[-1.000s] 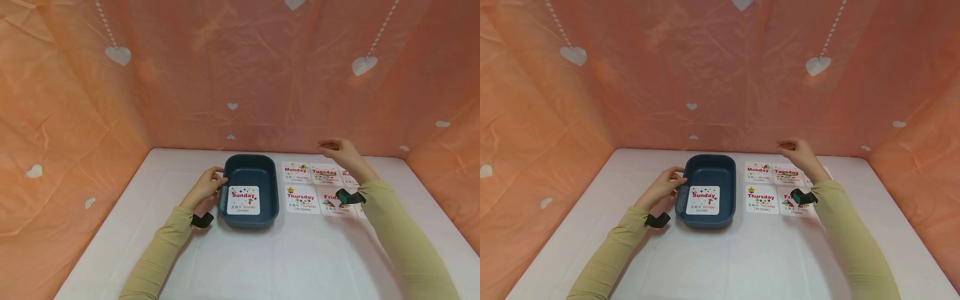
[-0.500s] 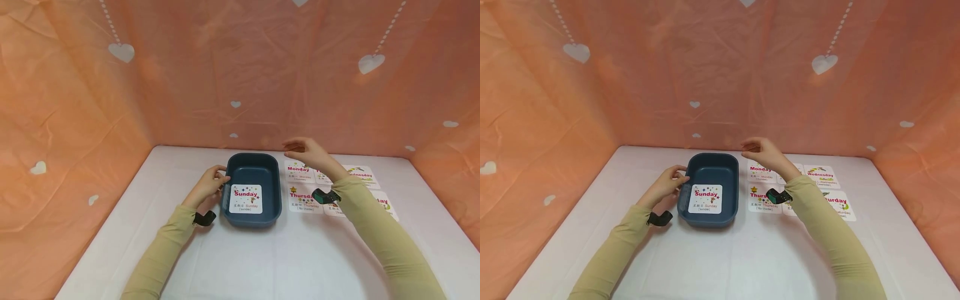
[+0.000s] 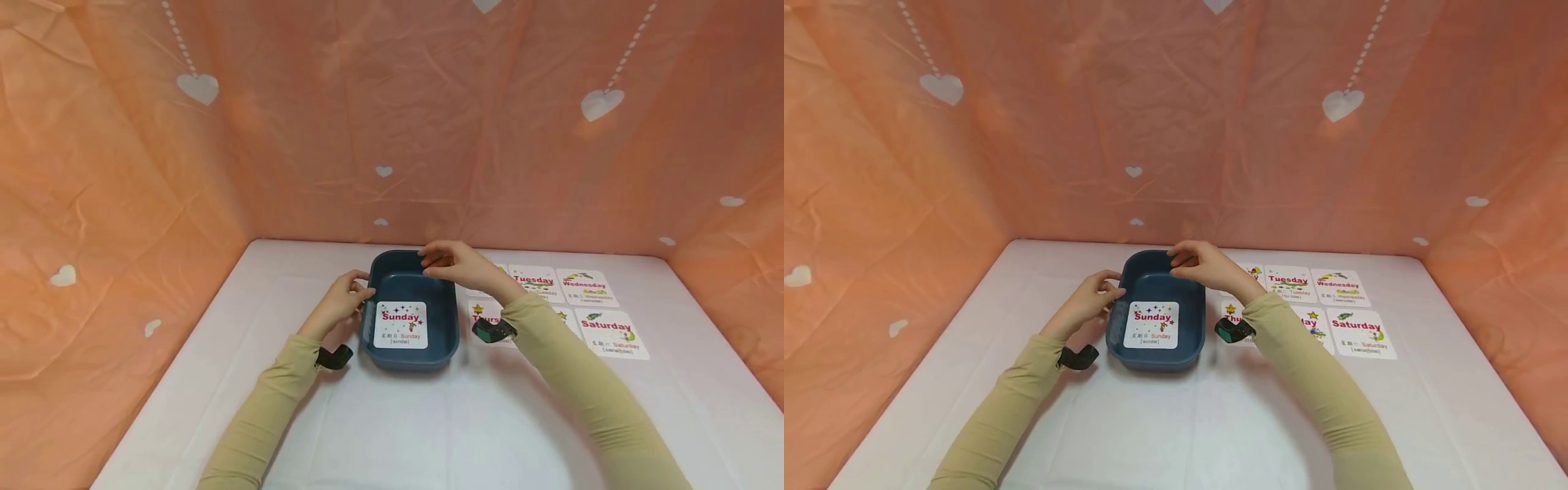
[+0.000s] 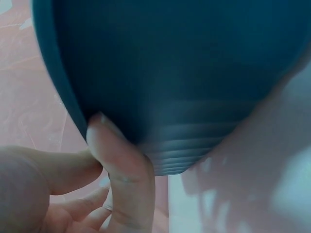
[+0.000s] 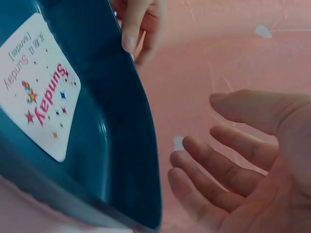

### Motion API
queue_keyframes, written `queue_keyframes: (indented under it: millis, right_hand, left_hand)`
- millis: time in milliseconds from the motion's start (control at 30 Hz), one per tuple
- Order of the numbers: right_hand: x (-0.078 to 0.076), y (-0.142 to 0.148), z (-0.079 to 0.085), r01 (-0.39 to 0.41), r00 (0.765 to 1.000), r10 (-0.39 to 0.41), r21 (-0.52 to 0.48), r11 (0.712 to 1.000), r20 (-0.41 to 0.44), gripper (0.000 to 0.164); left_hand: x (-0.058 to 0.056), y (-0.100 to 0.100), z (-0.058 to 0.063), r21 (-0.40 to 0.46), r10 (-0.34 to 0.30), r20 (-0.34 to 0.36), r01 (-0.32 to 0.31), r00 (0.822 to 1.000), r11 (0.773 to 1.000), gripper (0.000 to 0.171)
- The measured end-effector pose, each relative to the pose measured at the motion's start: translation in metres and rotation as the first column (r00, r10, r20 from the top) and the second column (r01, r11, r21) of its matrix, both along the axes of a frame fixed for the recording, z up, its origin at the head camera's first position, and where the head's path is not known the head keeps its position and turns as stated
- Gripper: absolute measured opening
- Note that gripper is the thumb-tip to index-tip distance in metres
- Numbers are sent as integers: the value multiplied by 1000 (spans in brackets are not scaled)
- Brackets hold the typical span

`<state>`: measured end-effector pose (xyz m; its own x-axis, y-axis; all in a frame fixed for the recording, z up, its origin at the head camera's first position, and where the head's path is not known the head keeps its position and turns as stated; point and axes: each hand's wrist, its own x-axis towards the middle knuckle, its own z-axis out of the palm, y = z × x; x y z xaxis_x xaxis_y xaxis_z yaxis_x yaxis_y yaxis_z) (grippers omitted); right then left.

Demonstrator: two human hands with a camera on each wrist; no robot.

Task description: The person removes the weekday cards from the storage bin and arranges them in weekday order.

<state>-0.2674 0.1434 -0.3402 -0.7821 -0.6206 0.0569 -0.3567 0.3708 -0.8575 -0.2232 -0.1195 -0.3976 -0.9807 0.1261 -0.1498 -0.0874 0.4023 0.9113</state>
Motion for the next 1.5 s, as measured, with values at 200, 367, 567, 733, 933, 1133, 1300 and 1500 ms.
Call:
queue_keyframes:
  millis: [200,367,567,733,933,1133,1300,1500]
  right_hand:
    - [1,-14,-8,-64,998,63,59,996,26,38]
    - [0,-24,-11,-88,995,81,143,986,56,38]
    - [-6,-34,-16,-109,985,80,196,975,151,38]
    - [-11,-41,-20,-121,979,83,205,971,184,36]
    - [-14,-48,-22,-116,972,68,210,971,224,35]
    - [-18,-54,-27,-124,968,59,259,958,245,34]
    - [-20,-58,-29,-141,968,66,310,940,241,33]
    - [-19,-61,-32,-153,968,67,360,920,240,33]
  left_hand:
    - [-1,-2,-1,2,-6,-5,6,1000,1000,40]
    - [0,-2,-2,11,-12,-36,12,999,1000,40]
    - [-1,-4,-3,21,-16,-28,16,999,1000,41]
    - [-1,-4,-3,19,-8,-13,9,1000,1000,40]
    - [0,-5,-2,11,-11,-18,11,1000,1000,40]
    - [0,-7,-3,4,-12,-22,12,1000,1000,40]
    - [-1,-8,-3,3,-7,-9,7,1000,1000,41]
    - [0,-8,-3,20,-4,-3,5,1000,1000,41]
